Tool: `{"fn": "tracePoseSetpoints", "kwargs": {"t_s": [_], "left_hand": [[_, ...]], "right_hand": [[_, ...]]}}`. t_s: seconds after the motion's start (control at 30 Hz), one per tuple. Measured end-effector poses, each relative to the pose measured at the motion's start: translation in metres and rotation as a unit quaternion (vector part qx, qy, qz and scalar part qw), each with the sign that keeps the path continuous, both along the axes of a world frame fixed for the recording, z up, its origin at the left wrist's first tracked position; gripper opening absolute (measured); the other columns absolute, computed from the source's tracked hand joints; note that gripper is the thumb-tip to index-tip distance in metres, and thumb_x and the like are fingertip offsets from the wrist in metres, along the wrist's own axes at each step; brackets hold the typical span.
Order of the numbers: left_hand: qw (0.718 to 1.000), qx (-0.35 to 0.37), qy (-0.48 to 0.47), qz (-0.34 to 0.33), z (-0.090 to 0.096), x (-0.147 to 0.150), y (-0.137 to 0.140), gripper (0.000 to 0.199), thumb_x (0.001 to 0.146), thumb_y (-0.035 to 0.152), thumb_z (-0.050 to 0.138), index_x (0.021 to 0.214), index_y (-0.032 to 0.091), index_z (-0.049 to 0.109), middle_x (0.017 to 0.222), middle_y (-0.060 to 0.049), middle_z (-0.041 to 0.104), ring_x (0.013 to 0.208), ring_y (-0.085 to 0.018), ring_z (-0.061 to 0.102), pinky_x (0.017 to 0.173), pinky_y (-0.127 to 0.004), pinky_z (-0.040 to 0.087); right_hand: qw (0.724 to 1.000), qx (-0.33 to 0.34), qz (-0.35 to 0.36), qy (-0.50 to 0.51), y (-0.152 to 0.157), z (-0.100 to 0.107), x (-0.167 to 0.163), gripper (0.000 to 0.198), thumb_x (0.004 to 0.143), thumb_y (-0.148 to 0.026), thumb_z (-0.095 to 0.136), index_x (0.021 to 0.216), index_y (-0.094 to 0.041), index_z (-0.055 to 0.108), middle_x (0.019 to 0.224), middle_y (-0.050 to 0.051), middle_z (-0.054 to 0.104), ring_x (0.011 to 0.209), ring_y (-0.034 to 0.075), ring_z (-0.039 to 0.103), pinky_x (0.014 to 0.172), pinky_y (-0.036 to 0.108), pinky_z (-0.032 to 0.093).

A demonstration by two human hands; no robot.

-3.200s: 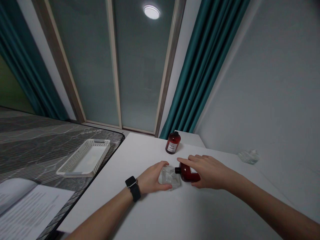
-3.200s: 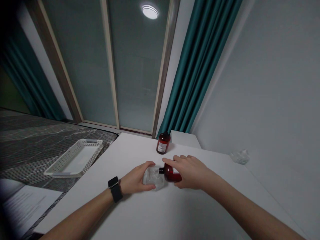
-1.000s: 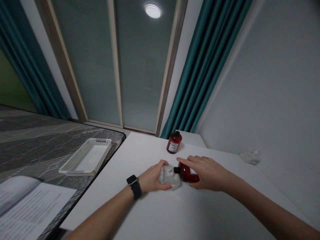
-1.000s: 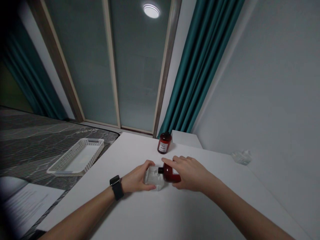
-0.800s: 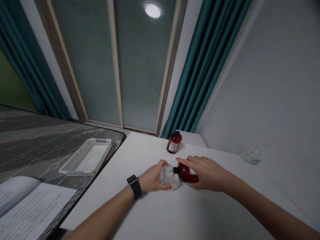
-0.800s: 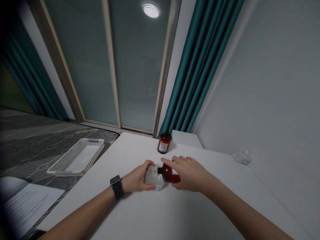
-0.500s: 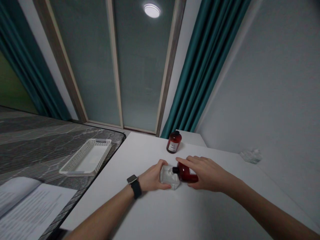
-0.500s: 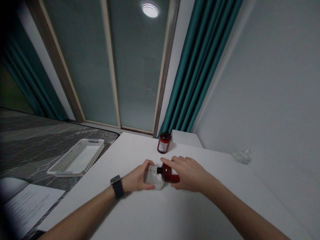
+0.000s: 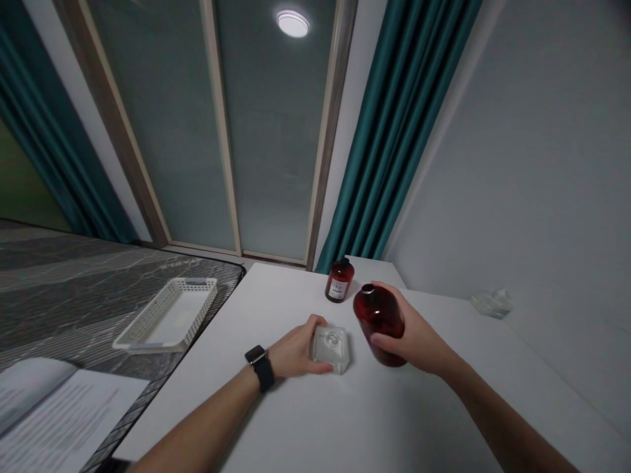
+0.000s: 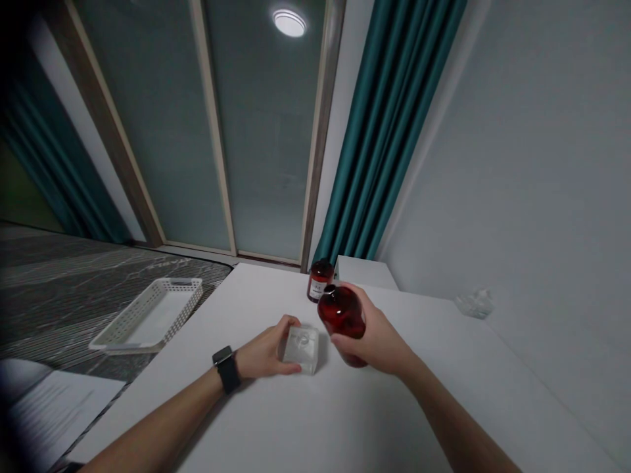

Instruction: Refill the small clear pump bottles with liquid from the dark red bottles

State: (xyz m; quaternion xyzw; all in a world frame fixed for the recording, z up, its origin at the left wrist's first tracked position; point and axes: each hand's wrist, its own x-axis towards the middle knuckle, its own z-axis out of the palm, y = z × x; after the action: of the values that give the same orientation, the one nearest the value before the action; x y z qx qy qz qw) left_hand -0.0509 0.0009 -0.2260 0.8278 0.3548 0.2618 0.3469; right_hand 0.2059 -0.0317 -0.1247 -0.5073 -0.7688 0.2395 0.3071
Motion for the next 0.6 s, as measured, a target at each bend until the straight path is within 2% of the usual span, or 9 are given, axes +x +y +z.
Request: {"fn": "tracePoseSetpoints", "kwargs": {"t_s": [0.13, 0.2, 0.27, 0.33, 0.43, 0.5, 0.6], "left_hand": [[0.999, 0.035, -0.001, -0.013, -0.002, -0.002, 0.002, 0.068, 0.069, 0.034, 0.083, 0.124, 0.019, 0.045, 0.116, -0.011, 0.062, 0.1, -0.027, 0.061, 0.086, -0.039, 0.049], [0.999, 0.047, 0.004, -0.018, -0.004, -0.003, 0.003, 0.065, 0.069, 0.034, 0.082, 0.122, 0.019, 0.048, 0.117, -0.011, 0.061, 0.103, -0.028, 0.06, 0.09, -0.041, 0.048], [0.999, 0.048, 0.009, -0.017, -0.005, -0.003, 0.004, 0.064, 0.07, 0.034, 0.082, 0.123, 0.019, 0.048, 0.117, -0.011, 0.061, 0.103, -0.028, 0.06, 0.091, -0.041, 0.048], [0.999, 0.044, 0.012, -0.016, -0.005, -0.003, 0.004, 0.064, 0.07, 0.034, 0.081, 0.123, 0.019, 0.048, 0.118, -0.011, 0.061, 0.104, -0.028, 0.06, 0.091, -0.042, 0.048], [0.999, 0.038, 0.017, -0.01, -0.003, -0.002, 0.003, 0.064, 0.069, 0.033, 0.082, 0.122, 0.02, 0.048, 0.117, -0.01, 0.062, 0.104, -0.028, 0.06, 0.091, -0.041, 0.048], [0.999, 0.038, 0.018, -0.004, -0.002, -0.002, 0.003, 0.063, 0.069, 0.033, 0.082, 0.121, 0.02, 0.048, 0.116, -0.01, 0.062, 0.103, -0.028, 0.061, 0.09, -0.04, 0.049], [0.999, 0.043, 0.015, -0.002, -0.003, -0.002, 0.003, 0.063, 0.069, 0.034, 0.081, 0.121, 0.019, 0.047, 0.118, -0.01, 0.062, 0.104, -0.029, 0.061, 0.091, -0.041, 0.049]], "right_hand": [[0.985, -0.036, -0.035, 0.165, 0.002, -0.027, 0.003, 0.064, 0.085, -0.053, 0.048, 0.137, -0.02, 0.033, 0.125, 0.018, 0.062, 0.11, 0.033, 0.064, 0.086, 0.048, 0.055], [0.973, -0.072, -0.034, 0.216, 0.003, -0.04, 0.003, 0.061, 0.09, -0.053, 0.038, 0.139, -0.018, 0.029, 0.123, 0.019, 0.063, 0.104, 0.032, 0.066, 0.081, 0.048, 0.057], [0.969, -0.079, -0.051, 0.23, 0.004, -0.048, 0.001, 0.058, 0.091, -0.048, 0.038, 0.14, -0.019, 0.027, 0.123, 0.019, 0.063, 0.102, 0.032, 0.067, 0.082, 0.049, 0.057], [0.975, -0.046, -0.081, 0.203, 0.004, -0.049, -0.002, 0.061, 0.087, -0.041, 0.048, 0.141, -0.021, 0.028, 0.126, 0.017, 0.061, 0.108, 0.032, 0.064, 0.089, 0.05, 0.054], [0.985, 0.029, -0.105, 0.136, 0.004, -0.046, -0.003, 0.075, 0.078, -0.031, 0.061, 0.144, -0.023, 0.026, 0.138, 0.014, 0.053, 0.123, 0.03, 0.055, 0.103, 0.05, 0.046], [0.988, 0.071, -0.102, 0.088, 0.004, -0.047, -0.002, 0.081, 0.077, -0.03, 0.064, 0.146, -0.023, 0.023, 0.143, 0.015, 0.047, 0.128, 0.03, 0.052, 0.106, 0.048, 0.043], [0.986, 0.146, -0.083, -0.023, 0.005, -0.055, 0.002, 0.076, 0.08, -0.029, 0.065, 0.145, -0.025, 0.027, 0.14, 0.015, 0.049, 0.129, 0.032, 0.049, 0.107, 0.051, 0.04]]}}
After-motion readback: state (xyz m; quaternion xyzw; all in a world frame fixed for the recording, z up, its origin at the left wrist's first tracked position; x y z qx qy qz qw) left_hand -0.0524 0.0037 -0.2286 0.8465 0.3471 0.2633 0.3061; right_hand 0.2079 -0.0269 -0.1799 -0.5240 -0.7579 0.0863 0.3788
